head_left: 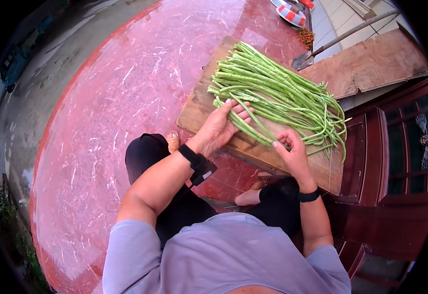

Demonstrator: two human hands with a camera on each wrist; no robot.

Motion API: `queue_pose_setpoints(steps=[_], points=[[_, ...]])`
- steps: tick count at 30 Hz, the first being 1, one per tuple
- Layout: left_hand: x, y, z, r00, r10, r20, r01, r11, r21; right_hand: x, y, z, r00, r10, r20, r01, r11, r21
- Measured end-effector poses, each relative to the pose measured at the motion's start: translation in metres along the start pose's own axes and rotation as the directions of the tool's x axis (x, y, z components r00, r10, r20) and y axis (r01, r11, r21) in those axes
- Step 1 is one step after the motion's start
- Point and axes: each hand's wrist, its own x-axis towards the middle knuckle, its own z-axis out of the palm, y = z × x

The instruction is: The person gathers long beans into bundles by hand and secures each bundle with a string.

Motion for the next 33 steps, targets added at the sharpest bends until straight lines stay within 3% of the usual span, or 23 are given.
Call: queue_pose_setpoints(steps=[5, 8, 11, 14, 17, 20, 23, 27, 30, 33], points=[[-0.005, -0.001, 0.001, 0.999, 0.021, -0.031, -0.021, 1.000, 0.007, -0.010, 0.011, -0.010, 0.999, 0.015, -0.036, -0.014, 1.000, 0.019], [-0.002, -0.003, -0.002, 0.996, 0.065, -0.056, -0.060, 0.995, 0.078, -0.010, 0.012, -0.010, 0.999, -0.011, -0.052, 0.006, 0.996, -0.086], [-0.001, -0.003, -0.005, 0.992, 0.092, 0.082, -0.089, 0.995, -0.039, -0.006, 0.000, -0.008, 0.993, -0.099, -0.062, 0.079, 0.960, -0.269], [-0.014, 0.003, 0.022, 0.995, 0.091, -0.034, -0.092, 0.995, -0.033, 0.000, 0.010, -0.005, 0.994, -0.081, -0.071, 0.057, 0.955, -0.292], [-0.002, -0.002, -0.001, 0.984, 0.134, 0.116, -0.125, 0.988, -0.088, 0.008, 0.007, -0.004, 0.999, -0.050, 0.002, 0.048, 0.948, -0.314], [0.013, -0.010, -0.032, 0.991, 0.097, 0.091, -0.092, 0.994, -0.060, 0.022, 0.009, -0.008, 0.995, -0.051, 0.088, 0.080, 0.924, -0.374], [0.001, -0.007, -0.023, 0.999, 0.033, -0.007, -0.032, 0.997, 0.074, 0.044, 0.001, -0.004, 0.970, -0.245, 0.013, 0.227, 0.875, -0.428], [-0.006, -0.007, -0.009, 0.983, 0.031, -0.183, -0.025, 0.999, 0.032, 0.078, 0.009, 0.011, 0.903, -0.424, 0.064, 0.390, 0.751, -0.532], [-0.009, -0.001, -0.006, 0.976, 0.034, -0.216, -0.027, 0.999, 0.039, 0.095, 0.018, 0.023, 0.927, -0.365, 0.085, 0.343, 0.733, -0.588], [-0.008, -0.001, -0.006, 0.976, 0.035, -0.214, -0.022, 0.998, 0.064, 0.101, 0.016, 0.030, 0.919, -0.394, -0.006, 0.315, 0.745, -0.588]])
